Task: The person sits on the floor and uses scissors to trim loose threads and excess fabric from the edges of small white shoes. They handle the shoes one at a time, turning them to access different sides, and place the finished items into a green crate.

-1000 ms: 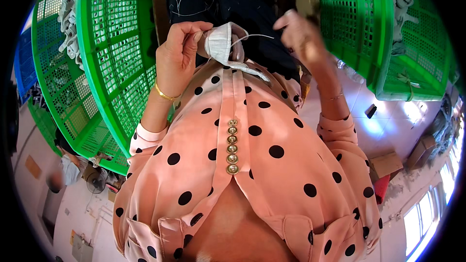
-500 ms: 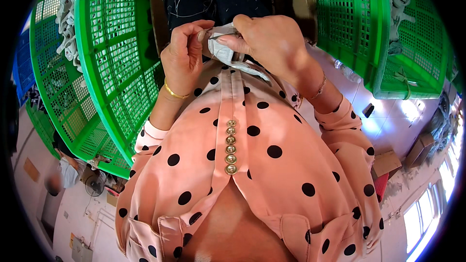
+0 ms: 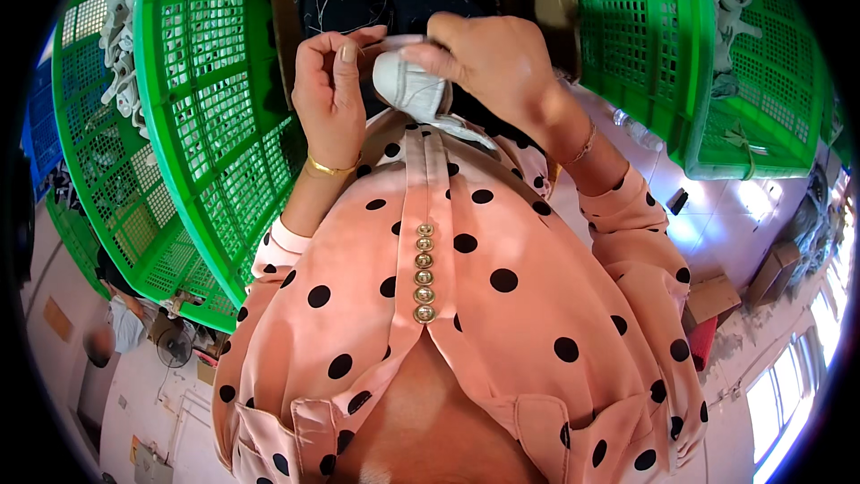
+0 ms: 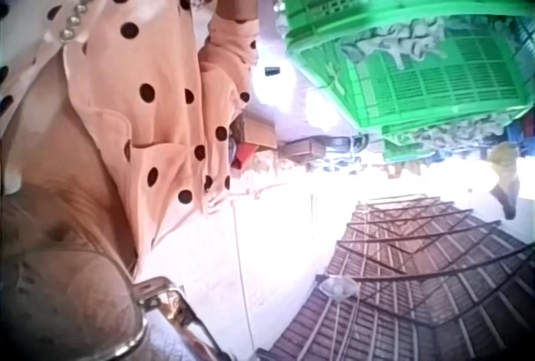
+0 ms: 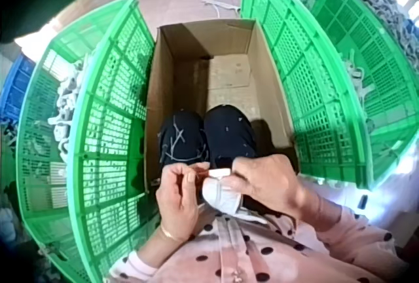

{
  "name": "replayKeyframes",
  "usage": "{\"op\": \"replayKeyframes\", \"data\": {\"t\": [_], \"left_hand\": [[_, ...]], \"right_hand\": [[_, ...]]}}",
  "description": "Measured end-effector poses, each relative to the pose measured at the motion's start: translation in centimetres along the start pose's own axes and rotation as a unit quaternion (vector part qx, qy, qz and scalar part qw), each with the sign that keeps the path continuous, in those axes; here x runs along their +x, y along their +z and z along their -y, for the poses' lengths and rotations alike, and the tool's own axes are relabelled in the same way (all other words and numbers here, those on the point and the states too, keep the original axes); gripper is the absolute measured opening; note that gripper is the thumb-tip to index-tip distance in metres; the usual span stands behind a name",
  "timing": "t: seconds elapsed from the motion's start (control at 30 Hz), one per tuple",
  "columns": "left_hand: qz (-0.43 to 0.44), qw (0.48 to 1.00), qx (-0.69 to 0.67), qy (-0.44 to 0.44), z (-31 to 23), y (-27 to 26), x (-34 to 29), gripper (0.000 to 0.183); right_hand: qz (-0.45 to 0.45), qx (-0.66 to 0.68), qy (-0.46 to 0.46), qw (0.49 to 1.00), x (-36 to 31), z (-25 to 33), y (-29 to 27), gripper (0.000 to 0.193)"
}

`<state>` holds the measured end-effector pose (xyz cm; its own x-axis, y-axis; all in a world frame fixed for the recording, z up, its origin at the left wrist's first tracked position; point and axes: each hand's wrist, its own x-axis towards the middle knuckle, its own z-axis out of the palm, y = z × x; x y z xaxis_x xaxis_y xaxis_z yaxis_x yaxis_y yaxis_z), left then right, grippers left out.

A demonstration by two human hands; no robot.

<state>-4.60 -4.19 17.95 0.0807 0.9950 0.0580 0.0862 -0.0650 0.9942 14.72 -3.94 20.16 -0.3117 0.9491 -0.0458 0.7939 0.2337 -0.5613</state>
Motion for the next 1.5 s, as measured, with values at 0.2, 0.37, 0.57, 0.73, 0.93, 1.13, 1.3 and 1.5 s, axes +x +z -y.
{"op": "replayKeyframes", "data": {"t": [0.2, 0.37, 0.57, 0.73, 0.93, 1.13, 1.3, 1.5], "left_hand": [[0.042, 0.948, -0.211, -0.233, 0.1, 0.6, 0.7, 0.026], [0.032, 0.973, -0.174, -0.149, 1.4, 0.4, -0.7, 0.034], [0.077, 0.947, 0.248, 0.190, -0.3, -0.7, -1.6, 0.035], [0.090, 0.931, 0.283, 0.211, 1.2, -0.7, -2.0, 0.021], [0.097, 0.955, 0.260, 0.107, 1.8, -2.6, -7.3, 0.011], [0.143, 0.975, -0.069, -0.154, 2.8, 2.7, -4.3, 0.004], [0.119, 0.943, -0.255, -0.178, 4.5, 2.9, -2.1, 0.008], [0.121, 0.928, -0.294, -0.196, 2.5, 2.4, -1.5, 0.011]], "right_hand": [[0.057, 0.126, -0.020, 0.990, 1.5, -0.7, -1.8, 0.045], [0.139, 0.192, -0.046, 0.970, 2.2, -3.2, -1.0, 0.040], [0.109, 0.242, 0.039, 0.963, 2.9, -4.7, 2.3, 0.036], [0.171, 0.214, 0.101, 0.956, 3.8, -2.4, 3.2, 0.034], [0.233, 0.381, -0.017, 0.894, 0.6, -2.5, 8.8, 0.029], [0.213, 0.269, -0.013, 0.939, 1.3, -8.6, 4.3, 0.040], [0.191, 0.192, -0.008, 0.963, 2.2, -7.5, 3.7, 0.037], [0.131, 0.180, 0.015, 0.975, 1.4, -7.5, 2.6, 0.040]]}}
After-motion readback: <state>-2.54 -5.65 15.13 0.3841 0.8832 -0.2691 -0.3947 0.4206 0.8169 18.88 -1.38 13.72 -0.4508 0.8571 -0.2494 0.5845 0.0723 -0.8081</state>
